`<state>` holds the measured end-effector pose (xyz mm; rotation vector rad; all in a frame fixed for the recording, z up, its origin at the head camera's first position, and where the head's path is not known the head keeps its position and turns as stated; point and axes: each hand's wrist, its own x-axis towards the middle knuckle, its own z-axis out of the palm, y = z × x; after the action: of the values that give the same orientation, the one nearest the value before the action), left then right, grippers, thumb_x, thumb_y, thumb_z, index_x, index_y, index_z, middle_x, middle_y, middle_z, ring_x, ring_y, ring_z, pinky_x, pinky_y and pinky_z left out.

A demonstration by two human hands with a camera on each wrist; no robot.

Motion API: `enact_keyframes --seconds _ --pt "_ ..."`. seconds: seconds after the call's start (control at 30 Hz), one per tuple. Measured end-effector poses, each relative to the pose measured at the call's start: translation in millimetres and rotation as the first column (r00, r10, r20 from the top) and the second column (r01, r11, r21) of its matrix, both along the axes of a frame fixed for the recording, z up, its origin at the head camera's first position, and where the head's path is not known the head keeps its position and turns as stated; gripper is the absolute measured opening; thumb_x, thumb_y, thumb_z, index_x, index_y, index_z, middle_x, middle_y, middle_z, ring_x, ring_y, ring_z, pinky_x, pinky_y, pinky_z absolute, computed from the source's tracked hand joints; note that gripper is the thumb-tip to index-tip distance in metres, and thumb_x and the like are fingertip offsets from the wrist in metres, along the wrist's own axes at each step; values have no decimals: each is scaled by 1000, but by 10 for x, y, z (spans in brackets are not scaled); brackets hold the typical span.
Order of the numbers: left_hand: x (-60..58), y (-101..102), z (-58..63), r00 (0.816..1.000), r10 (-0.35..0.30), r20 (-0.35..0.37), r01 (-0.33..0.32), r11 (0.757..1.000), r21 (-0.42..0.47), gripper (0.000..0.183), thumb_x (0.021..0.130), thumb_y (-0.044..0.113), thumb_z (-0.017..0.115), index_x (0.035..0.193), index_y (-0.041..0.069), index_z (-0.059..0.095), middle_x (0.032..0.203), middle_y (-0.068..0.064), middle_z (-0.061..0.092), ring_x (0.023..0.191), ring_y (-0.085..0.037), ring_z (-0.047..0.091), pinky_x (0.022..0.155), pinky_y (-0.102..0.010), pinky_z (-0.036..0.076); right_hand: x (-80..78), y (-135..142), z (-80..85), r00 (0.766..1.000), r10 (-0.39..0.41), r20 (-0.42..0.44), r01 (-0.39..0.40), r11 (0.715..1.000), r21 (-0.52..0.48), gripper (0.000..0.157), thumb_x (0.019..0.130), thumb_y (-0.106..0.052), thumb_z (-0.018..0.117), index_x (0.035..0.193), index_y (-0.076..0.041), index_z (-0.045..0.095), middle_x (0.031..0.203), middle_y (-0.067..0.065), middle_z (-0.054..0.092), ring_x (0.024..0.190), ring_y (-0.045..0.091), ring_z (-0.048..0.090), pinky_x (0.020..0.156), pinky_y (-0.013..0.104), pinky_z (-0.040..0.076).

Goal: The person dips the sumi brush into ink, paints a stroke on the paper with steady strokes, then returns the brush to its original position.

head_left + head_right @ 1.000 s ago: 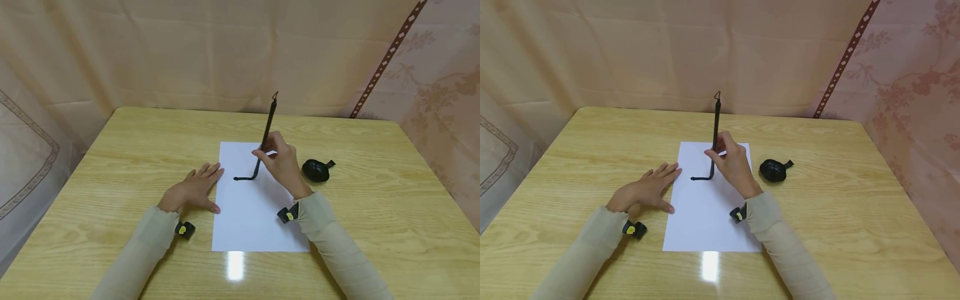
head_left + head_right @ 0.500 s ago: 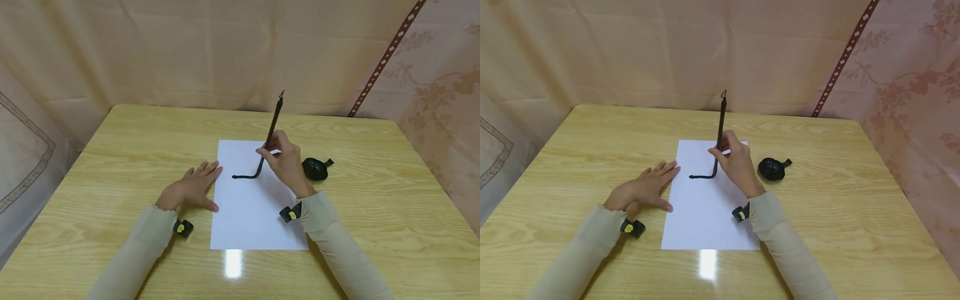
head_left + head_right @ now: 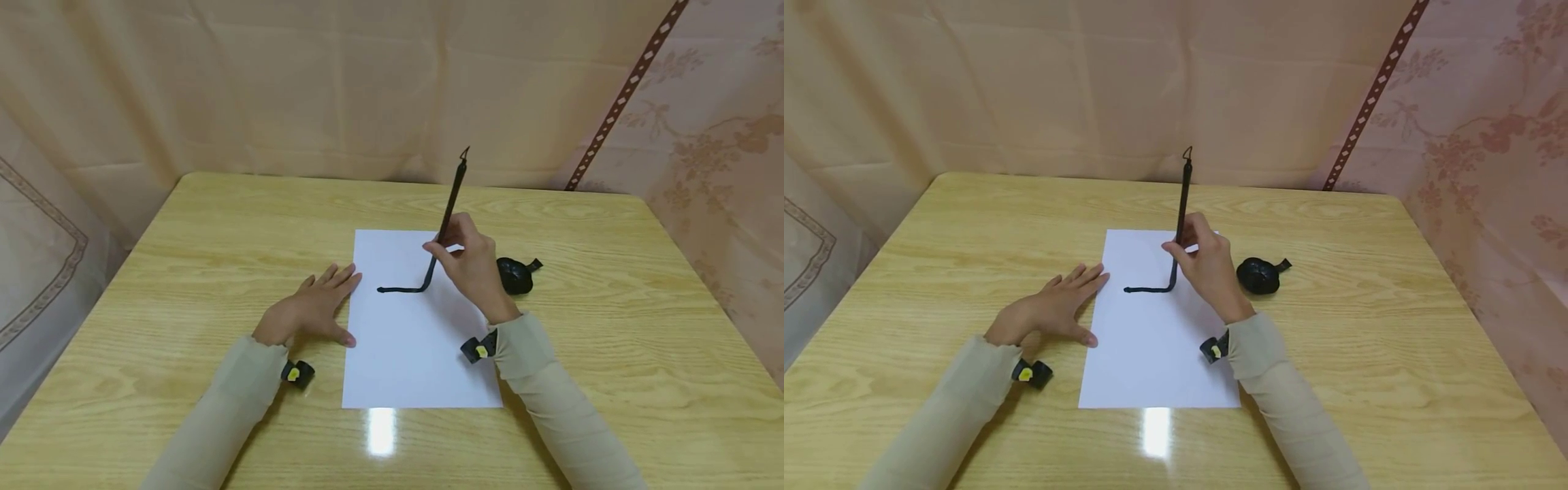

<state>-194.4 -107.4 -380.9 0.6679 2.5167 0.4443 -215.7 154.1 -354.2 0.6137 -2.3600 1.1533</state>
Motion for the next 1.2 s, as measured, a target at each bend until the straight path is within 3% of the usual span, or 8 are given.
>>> enact_keyframes --seconds 1.2 --pt "-1 -18 -33 1000 -8 -2 8 1000 15 114 73 45 79 154 7 7 161 -11 -4 147 -37 -8 113 -65 1 32 193 20 996 -74 -44 74 997 -1 29 81 -5 74 101 1 54 82 14 67 74 22 67 57 5 43"
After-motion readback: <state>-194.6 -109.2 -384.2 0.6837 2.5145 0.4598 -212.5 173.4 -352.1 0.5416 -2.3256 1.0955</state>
